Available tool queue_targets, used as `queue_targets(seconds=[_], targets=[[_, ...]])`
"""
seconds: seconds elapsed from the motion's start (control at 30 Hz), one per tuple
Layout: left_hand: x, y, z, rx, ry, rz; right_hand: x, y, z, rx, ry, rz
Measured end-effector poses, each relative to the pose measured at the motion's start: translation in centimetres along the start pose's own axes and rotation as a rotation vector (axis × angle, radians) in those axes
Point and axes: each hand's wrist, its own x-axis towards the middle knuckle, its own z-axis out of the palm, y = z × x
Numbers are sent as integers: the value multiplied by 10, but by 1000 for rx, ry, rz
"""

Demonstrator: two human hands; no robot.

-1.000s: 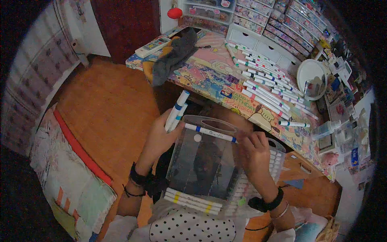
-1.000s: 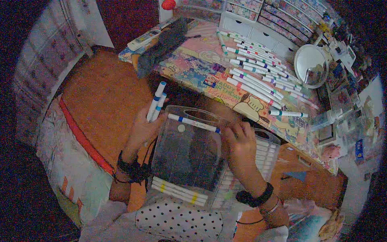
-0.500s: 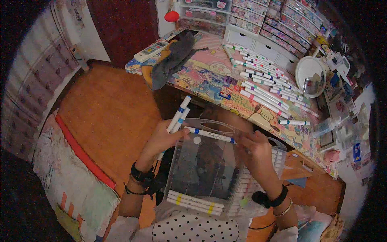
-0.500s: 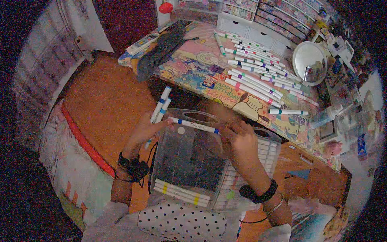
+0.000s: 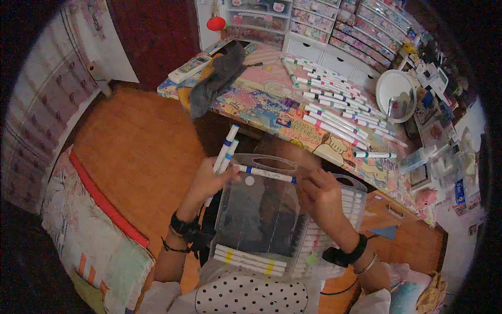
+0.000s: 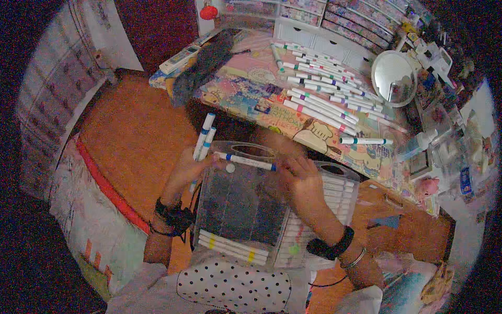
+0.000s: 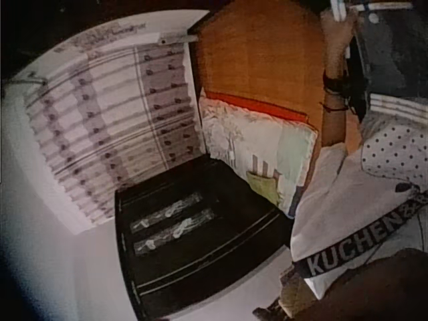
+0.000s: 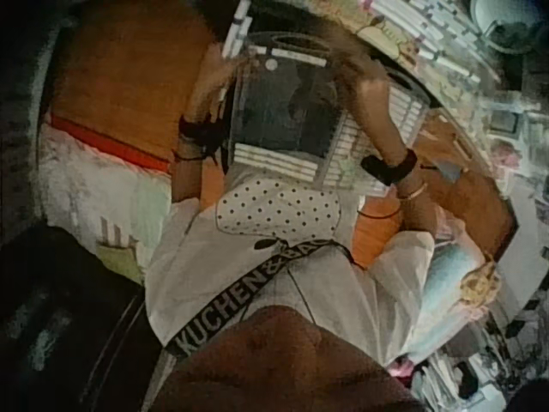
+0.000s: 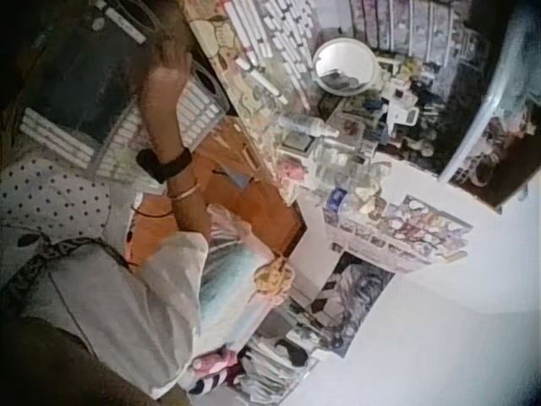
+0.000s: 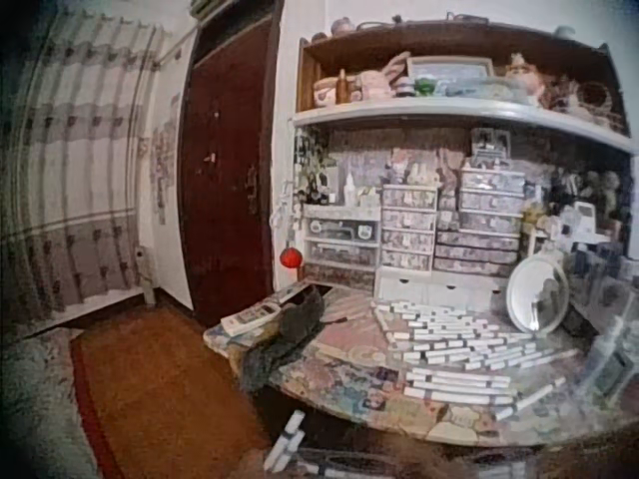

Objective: The person organizes a set of markers by color into a clear plastic case. They pick up markers from the table, group them by color, and place them into the case slots.

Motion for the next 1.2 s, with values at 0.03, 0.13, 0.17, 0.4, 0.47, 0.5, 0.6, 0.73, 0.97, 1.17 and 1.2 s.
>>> queue_targets(seconds=[0.03, 0.13, 0.17, 0.4, 0.47, 0.5, 0.6, 0.73, 0.97, 1.17, 1.2], targets=[[0, 1, -1, -4, 3, 8, 2, 1, -2, 58, -19, 27], [-5, 5, -4, -80, 60, 59, 9, 0, -20, 282, -101, 159], [-9, 9, -6, -143, 108, 102, 10, -2, -29, 252, -94, 152], [-77, 49, 1, -977, -128, 181, 8, -56, -79, 964, -273, 706], [-84, 54, 28, -1004, -292, 159, 9, -77, -65, 1074, -331, 642], [-85, 55, 44, -962, -239, 148, 10, -87, -57, 1137, -392, 624], [-88, 55, 63, -781, -188, 198, 9, -99, -48, 956, -422, 612], [-85, 54, 63, -890, -157, 155, 5, -99, -48, 1026, -367, 660], [-74, 55, 34, -766, 270, 387, 0, -76, -54, 587, -12, 332], [-80, 60, 33, -589, 129, 285, -3, -66, -53, 629, -52, 360], [-80, 60, 33, -580, 116, 296, -2, -65, -52, 630, -56, 363]])
